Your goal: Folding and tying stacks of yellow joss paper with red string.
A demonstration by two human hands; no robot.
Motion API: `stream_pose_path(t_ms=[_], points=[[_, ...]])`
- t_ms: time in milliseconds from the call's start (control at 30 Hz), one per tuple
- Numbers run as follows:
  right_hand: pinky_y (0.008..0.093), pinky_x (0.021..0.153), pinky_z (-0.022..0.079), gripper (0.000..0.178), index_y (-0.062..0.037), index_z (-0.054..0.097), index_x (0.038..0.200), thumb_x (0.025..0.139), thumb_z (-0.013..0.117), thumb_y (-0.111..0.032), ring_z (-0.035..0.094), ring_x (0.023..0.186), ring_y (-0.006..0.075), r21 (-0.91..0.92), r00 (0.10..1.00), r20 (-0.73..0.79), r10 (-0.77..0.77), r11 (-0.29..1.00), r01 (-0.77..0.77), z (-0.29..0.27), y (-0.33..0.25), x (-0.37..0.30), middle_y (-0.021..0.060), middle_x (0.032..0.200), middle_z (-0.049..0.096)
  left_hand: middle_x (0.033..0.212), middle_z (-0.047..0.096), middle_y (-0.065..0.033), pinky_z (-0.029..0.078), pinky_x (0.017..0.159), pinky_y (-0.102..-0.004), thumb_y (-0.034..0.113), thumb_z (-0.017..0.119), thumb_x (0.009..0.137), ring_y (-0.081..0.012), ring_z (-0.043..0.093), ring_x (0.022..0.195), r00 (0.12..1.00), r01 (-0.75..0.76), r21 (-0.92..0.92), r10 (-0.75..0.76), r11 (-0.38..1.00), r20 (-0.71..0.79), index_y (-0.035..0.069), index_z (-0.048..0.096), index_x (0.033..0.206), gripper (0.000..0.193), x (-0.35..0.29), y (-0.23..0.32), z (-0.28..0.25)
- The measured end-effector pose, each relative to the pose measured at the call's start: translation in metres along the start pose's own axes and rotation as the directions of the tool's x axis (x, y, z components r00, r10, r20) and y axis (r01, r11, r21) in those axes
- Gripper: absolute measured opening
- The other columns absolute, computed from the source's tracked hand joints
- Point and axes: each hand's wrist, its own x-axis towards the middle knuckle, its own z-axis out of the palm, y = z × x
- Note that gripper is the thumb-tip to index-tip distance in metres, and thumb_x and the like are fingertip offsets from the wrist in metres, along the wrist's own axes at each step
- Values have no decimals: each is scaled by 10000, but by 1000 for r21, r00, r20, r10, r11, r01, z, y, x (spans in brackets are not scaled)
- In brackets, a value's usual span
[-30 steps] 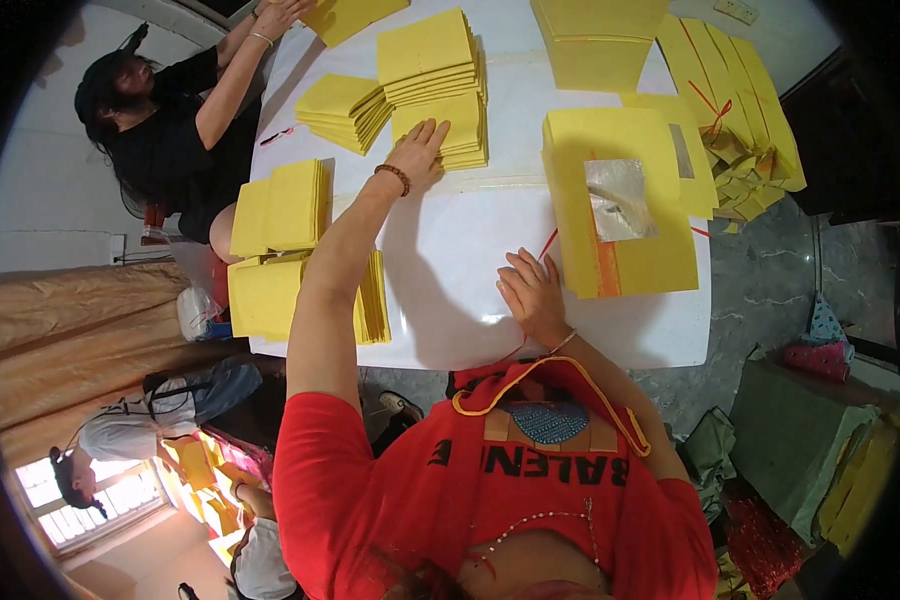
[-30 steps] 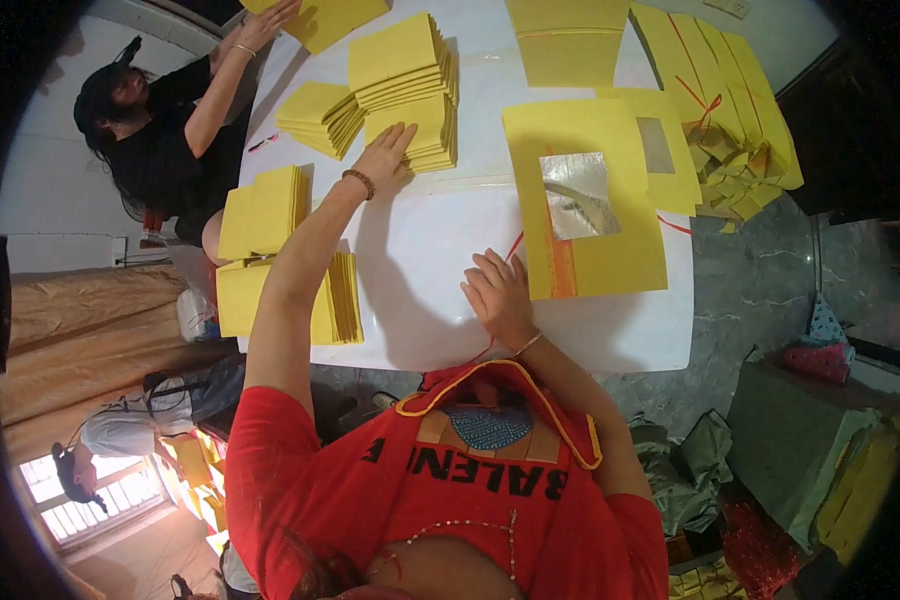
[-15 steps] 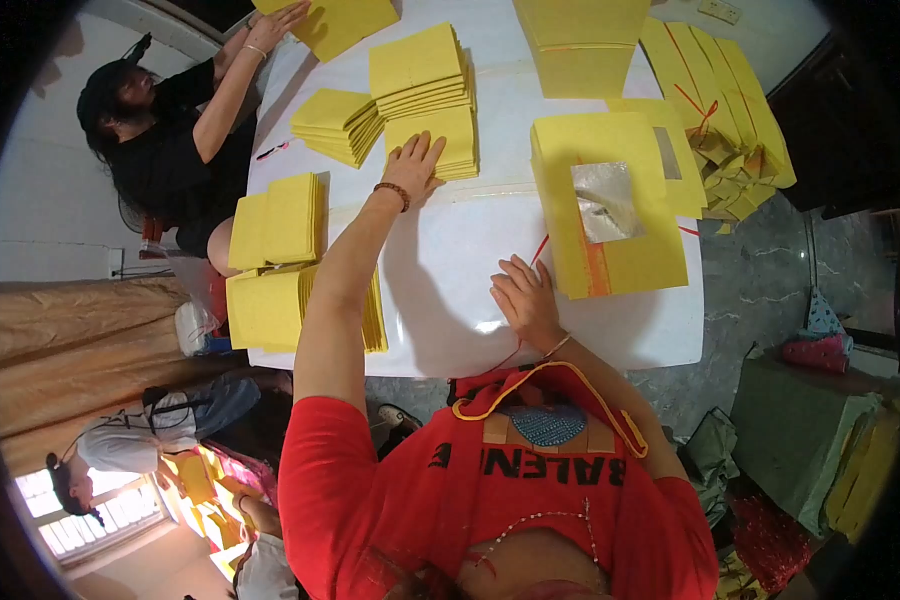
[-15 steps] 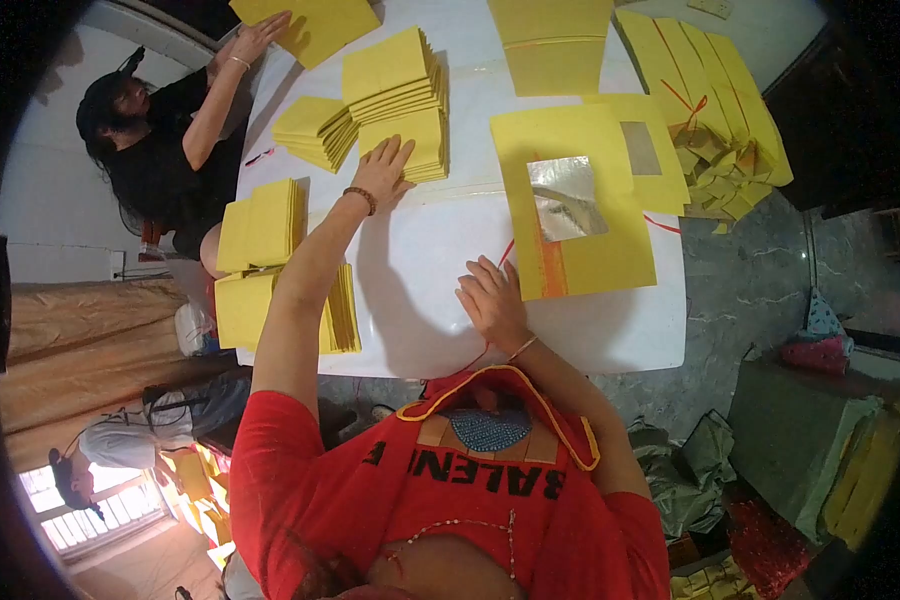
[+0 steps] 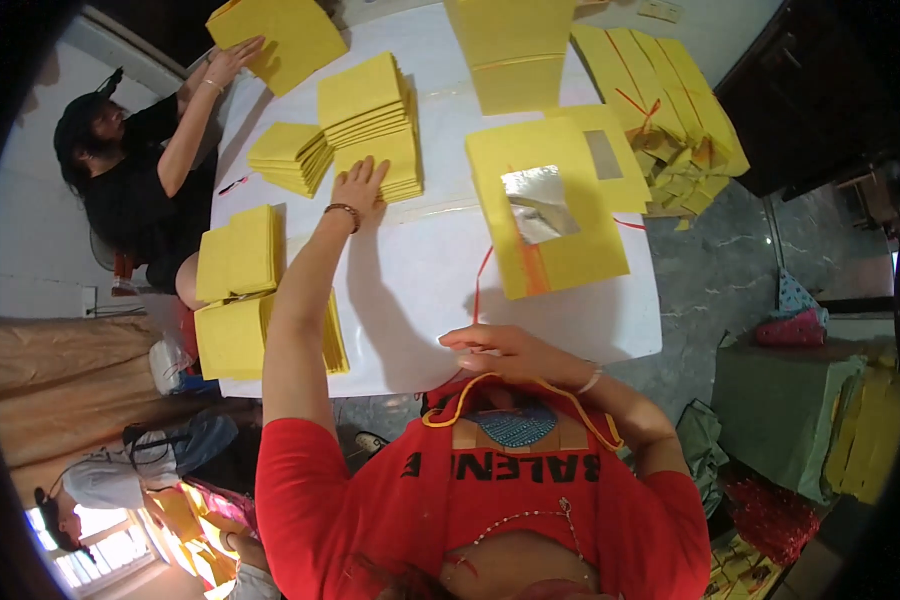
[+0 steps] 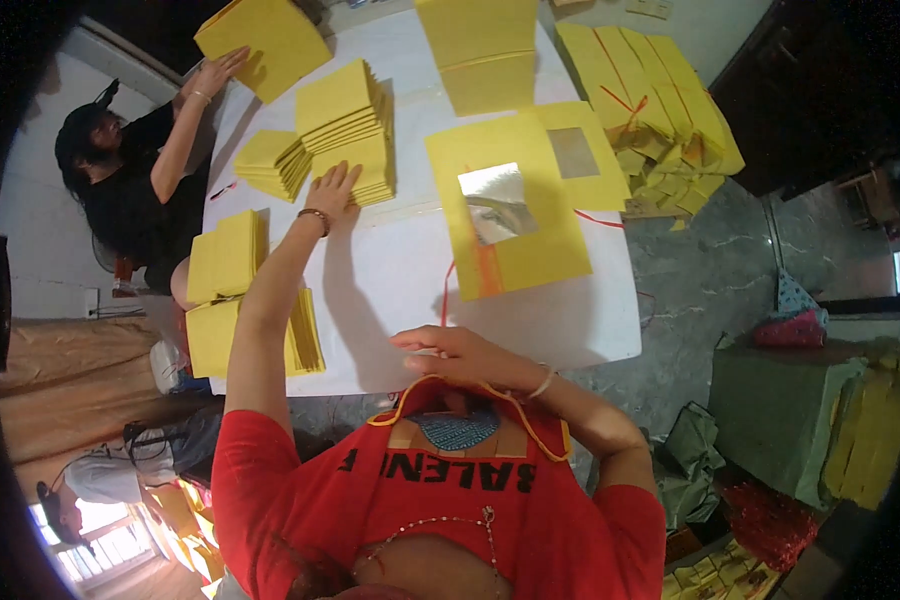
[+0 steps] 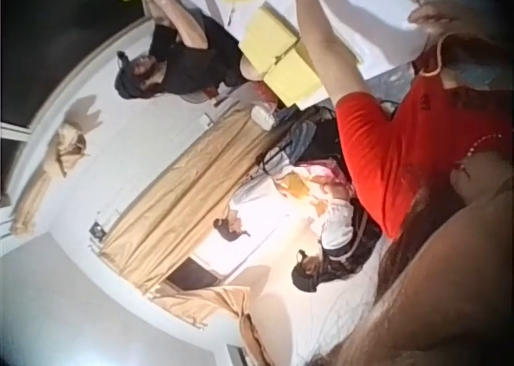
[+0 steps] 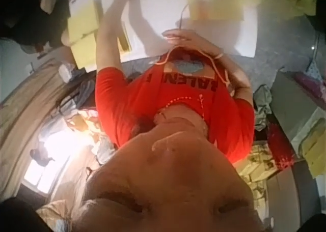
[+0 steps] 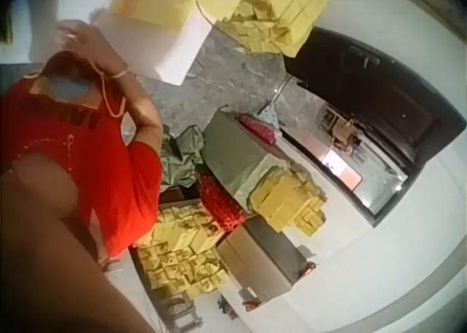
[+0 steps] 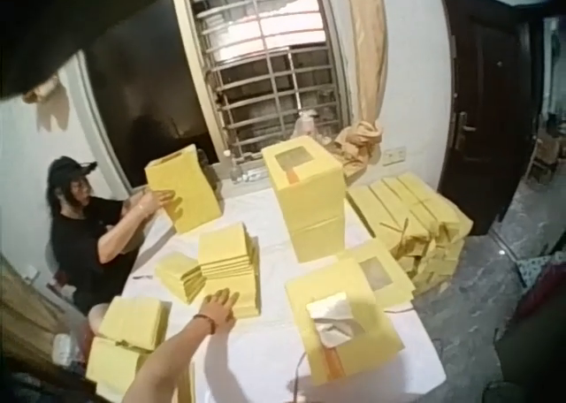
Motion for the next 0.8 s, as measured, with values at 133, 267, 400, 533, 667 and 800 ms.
stream_pose_path(t_ms=[133,267,400,533,667,800], points=[[250,768,430,353,-51,509,1195,868,546,-179,532,890,112,-84,935,-216,-280,960,268,-54,-44,-47,55,1080,584,1427,227,-122,276,1007,-472,228,660,723,-305,255,1296,999,26,0,-26,1000,30,239,182,1387,818,2,-9,-1],[281,758,416,183,-72,629,993,846,556,-153,549,921,175,-669,766,-418,-488,736,104,-119,-58,-53,60,967,609,1443,186,-117,265,1019,-501,215,691,695,-310,234,1305,999,43,-143,-43,989,2,259,154,1391,880,-6,4,-33],[309,840,414,177,-34,614,973,843,556,-139,538,1018,213,-896,770,-132,-625,407,177,-158,-39,-35,62,1009,621,1410,260,-144,293,1009,-469,192,669,720,-337,290,1269,981,57,-202,-93,978,-173,191,283,1358,746,-23,22,-44],[345,944,357,152,-30,621,907,833,569,-152,503,1092,240,-819,888,-159,-431,559,125,-169,-12,-28,77,1007,623,1092,569,-174,402,896,-377,128,602,779,-333,519,1029,888,-279,-743,-132,609,-441,16,585,1039,284,-54,99,-90],[345,1032,264,192,-26,629,878,868,523,-186,485,1116,222,-684,904,-159,-397,705,189,-178,-3,-22,75,1028,622,937,580,-112,425,778,-371,191,648,742,-295,518,896,747,-623,-511,257,592,-614,18,583,998,315,-108,184,-145],[274,956,353,354,31,616,947,913,454,-281,548,951,127,-363,896,-264,-357,897,251,-183,12,-19,76,967,636,871,560,-120,438,698,-365,161,645,753,-281,520,816,777,-592,-419,349,688,-524,32,592,1001,285,-117,206,-132]])
